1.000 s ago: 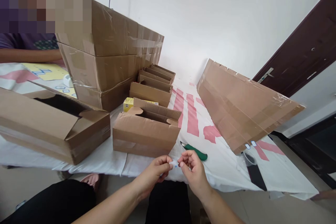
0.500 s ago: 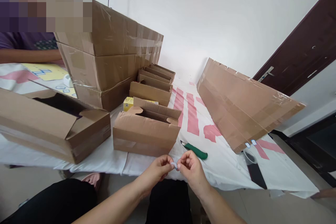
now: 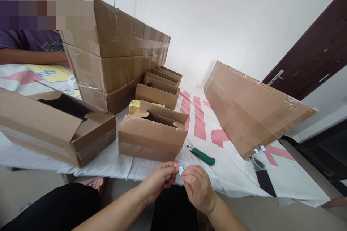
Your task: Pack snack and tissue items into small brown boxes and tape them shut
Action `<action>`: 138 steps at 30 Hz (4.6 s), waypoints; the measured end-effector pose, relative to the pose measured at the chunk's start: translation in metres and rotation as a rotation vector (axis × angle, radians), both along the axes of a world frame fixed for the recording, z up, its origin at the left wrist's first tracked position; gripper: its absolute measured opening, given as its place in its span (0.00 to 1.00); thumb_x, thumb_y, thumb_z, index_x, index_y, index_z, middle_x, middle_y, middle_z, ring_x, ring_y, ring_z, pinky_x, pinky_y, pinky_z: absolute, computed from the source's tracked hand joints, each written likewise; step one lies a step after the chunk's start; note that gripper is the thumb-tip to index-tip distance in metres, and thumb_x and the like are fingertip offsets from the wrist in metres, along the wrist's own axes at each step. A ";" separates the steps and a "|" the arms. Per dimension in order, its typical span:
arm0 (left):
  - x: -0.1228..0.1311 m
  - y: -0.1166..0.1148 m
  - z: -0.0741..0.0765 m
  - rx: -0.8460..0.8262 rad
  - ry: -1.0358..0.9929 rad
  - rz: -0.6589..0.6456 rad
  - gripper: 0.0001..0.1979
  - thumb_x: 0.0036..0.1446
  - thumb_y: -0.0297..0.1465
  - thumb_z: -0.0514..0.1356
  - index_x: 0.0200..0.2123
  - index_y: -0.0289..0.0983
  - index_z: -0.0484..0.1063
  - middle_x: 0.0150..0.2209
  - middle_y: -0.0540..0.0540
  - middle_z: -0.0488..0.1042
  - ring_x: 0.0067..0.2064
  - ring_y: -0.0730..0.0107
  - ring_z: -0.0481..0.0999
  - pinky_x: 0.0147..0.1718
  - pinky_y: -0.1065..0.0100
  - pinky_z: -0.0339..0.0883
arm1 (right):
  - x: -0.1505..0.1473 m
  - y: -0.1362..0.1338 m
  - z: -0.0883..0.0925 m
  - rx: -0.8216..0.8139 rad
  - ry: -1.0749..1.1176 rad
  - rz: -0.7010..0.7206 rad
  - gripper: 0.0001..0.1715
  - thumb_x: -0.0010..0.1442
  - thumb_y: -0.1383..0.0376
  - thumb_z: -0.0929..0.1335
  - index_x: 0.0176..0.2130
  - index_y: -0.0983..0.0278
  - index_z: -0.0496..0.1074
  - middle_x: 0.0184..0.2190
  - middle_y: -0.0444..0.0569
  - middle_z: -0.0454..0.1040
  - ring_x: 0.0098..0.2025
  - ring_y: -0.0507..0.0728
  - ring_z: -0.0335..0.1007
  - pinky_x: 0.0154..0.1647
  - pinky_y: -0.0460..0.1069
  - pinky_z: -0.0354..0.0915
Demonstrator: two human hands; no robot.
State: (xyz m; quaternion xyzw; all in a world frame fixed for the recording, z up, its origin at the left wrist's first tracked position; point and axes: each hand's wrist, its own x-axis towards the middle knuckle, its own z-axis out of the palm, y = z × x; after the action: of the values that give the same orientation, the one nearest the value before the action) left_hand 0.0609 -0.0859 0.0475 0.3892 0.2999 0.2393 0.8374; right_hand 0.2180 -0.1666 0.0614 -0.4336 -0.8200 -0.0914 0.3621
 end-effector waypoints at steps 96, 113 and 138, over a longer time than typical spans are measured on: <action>-0.007 0.013 -0.006 0.322 0.127 0.222 0.07 0.41 0.34 0.58 0.23 0.37 0.64 0.16 0.59 0.58 0.18 0.80 0.54 0.19 0.74 0.46 | -0.012 0.021 -0.008 -0.616 0.229 -0.356 0.10 0.55 0.72 0.66 0.38 0.62 0.71 0.37 0.49 0.73 0.41 0.58 0.67 0.43 0.53 0.64; -0.027 0.023 0.020 0.326 0.137 0.189 0.11 0.43 0.39 0.57 0.23 0.37 0.65 0.19 0.54 0.66 0.18 0.78 0.59 0.19 0.73 0.50 | -0.055 0.045 -0.034 -0.602 0.070 -0.552 0.07 0.53 0.73 0.68 0.34 0.64 0.72 0.35 0.50 0.72 0.41 0.60 0.65 0.41 0.53 0.61; -0.033 0.032 0.015 0.549 0.256 0.211 0.09 0.45 0.38 0.56 0.24 0.37 0.67 0.20 0.53 0.63 0.23 0.73 0.60 0.25 0.70 0.54 | -0.046 0.051 -0.029 -0.644 0.152 -0.433 0.18 0.48 0.72 0.70 0.41 0.60 0.75 0.34 0.49 0.72 0.40 0.62 0.67 0.41 0.54 0.64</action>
State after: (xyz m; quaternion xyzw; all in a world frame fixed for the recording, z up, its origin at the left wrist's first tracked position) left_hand 0.0279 -0.0539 0.0628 0.5942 0.3657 0.3461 0.6273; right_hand 0.1721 -0.1161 0.0326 -0.6934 -0.6672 0.1288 0.2397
